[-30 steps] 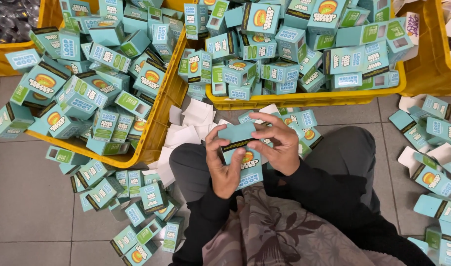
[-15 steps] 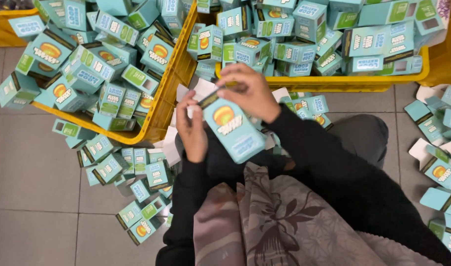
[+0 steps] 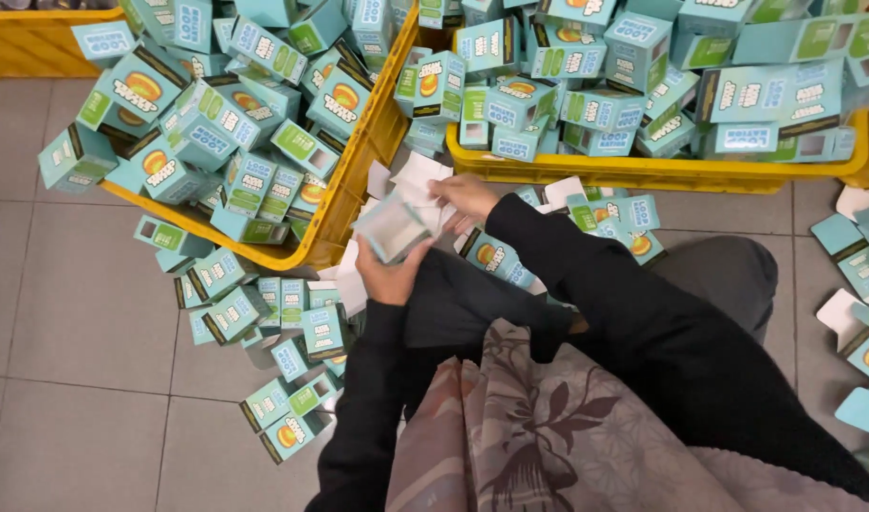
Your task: Folding flat cardboard templates into small product boxes
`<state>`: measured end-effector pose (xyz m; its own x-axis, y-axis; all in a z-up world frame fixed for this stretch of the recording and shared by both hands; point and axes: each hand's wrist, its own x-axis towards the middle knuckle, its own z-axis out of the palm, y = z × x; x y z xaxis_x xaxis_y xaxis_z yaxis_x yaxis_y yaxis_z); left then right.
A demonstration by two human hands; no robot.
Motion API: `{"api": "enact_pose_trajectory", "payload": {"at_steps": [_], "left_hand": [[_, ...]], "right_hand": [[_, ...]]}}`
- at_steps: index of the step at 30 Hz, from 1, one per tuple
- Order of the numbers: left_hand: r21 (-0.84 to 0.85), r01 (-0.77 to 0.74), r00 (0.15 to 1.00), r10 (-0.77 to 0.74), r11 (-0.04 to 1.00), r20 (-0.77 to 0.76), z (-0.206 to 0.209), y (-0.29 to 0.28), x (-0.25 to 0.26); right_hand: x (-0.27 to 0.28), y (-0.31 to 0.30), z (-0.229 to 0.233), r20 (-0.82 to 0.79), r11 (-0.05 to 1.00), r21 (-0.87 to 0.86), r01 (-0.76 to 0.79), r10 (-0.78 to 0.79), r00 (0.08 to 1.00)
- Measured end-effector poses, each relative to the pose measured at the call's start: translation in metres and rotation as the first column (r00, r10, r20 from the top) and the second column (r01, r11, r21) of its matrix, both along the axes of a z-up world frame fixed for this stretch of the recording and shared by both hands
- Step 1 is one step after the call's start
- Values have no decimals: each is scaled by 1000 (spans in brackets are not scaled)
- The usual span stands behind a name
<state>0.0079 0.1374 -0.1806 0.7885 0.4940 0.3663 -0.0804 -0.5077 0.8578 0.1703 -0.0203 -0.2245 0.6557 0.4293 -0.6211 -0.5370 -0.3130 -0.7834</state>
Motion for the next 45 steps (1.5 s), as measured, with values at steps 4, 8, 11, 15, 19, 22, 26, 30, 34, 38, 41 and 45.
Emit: {"api": "enact_pose_trajectory", "payload": {"at_steps": [4, 8, 11, 15, 19, 22, 26, 30, 34, 38, 41, 45], "left_hand": [[-139, -155, 985, 142, 978, -100, -46, -5, -23], [-43, -295, 955, 294, 954, -34, -84, -14, -27], [-16, -298, 954, 298, 954, 6, -84, -18, -25], [-54, -304, 953, 304, 951, 5, -77, -24, -23], [-77, -320, 948, 319, 944, -26, -91, -18, -24], [-80, -314, 949, 313, 946, -24, -91, -20, -23], [-88, -282, 959, 279, 956, -44, -90, -23, -25], [-102, -249, 968, 248, 963, -28, -94, -17, -29], [-100, -256, 967, 255, 962, -23, -108, -14, -30], [-96, -251, 968, 251, 963, -17, -88, -17, -29], [-79, -253, 968, 251, 964, -26, -94, -14, -30], [-73, -245, 969, 244, 967, -25, -81, -21, -28]], "right_hand": [[17, -13, -80, 124, 990, -93, 102, -90, 988], [19, -4, -136, 210, 931, -313, 190, -128, 969], [35, 11, -198, 266, 887, -405, 222, -118, 957], [43, 21, -241, 292, 855, -401, 329, -222, 930], [15, -2, -179, 107, 887, -230, 400, -386, 916], [-2, -32, -154, -134, 877, -22, 480, -479, 868], [-33, -91, -128, -179, 869, 76, 489, -470, 864], [-69, -107, -123, 29, 959, 69, 276, -279, 960], [-101, -83, -75, 630, 883, -470, -5, 339, 699], [-117, -69, -59, 664, 870, -486, -76, 425, 616], [-123, -68, -54, 610, 931, -350, -99, 307, 730], [-124, -73, -60, 437, 976, -199, -88, 169, 883]]}}
